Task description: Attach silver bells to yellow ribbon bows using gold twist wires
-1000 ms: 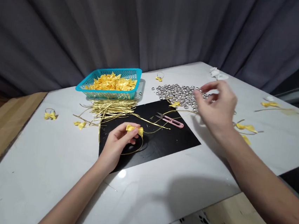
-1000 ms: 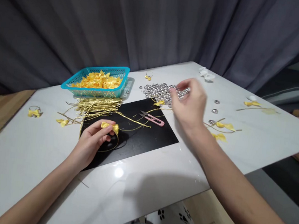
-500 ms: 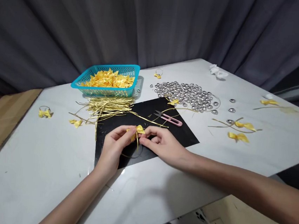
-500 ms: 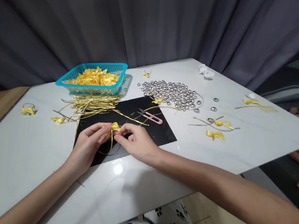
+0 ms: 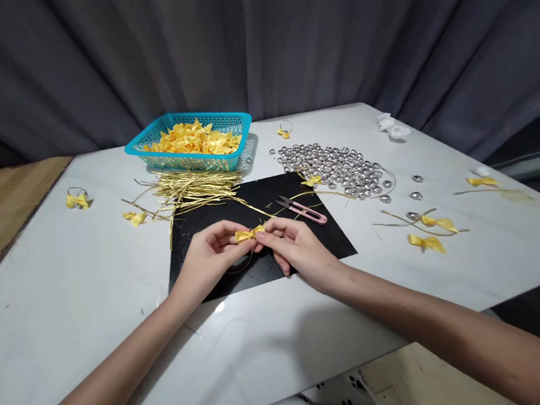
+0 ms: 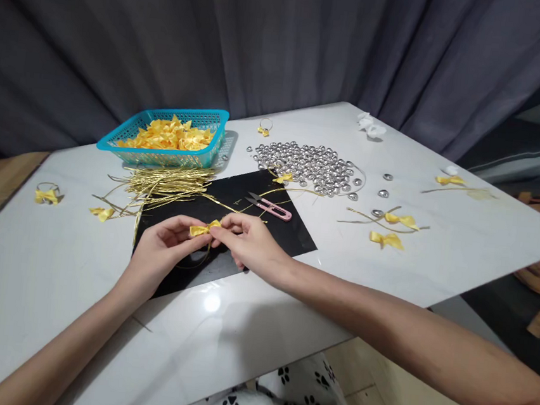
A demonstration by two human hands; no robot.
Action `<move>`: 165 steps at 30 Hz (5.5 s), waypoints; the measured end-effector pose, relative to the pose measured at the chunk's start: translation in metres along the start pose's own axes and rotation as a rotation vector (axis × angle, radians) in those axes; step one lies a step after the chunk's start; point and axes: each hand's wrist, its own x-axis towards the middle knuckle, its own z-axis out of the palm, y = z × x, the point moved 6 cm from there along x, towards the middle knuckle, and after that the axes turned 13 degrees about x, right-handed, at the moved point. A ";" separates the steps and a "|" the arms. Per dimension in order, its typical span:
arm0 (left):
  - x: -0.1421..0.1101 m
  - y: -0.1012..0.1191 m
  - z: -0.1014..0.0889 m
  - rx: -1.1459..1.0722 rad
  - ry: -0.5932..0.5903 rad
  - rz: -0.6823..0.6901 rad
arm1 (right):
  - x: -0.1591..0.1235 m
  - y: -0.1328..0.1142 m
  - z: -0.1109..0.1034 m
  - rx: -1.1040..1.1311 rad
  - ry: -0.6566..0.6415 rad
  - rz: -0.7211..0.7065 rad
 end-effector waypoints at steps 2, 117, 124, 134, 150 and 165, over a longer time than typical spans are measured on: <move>0.000 0.000 0.000 -0.001 0.004 0.005 | 0.001 0.001 -0.001 0.012 -0.002 -0.005; 0.005 -0.007 -0.003 0.211 -0.062 -0.120 | 0.003 0.005 -0.010 0.154 -0.036 0.215; 0.004 -0.005 -0.001 0.219 -0.088 -0.130 | 0.006 -0.006 -0.019 -0.098 0.081 0.067; 0.004 -0.006 -0.001 0.242 -0.097 -0.128 | 0.002 -0.015 -0.011 -0.212 0.044 -0.080; 0.005 -0.005 -0.002 0.258 -0.033 -0.043 | 0.000 -0.001 -0.011 0.216 0.051 0.068; 0.004 -0.002 -0.002 0.254 -0.062 -0.002 | -0.001 -0.012 -0.013 0.218 -0.057 0.046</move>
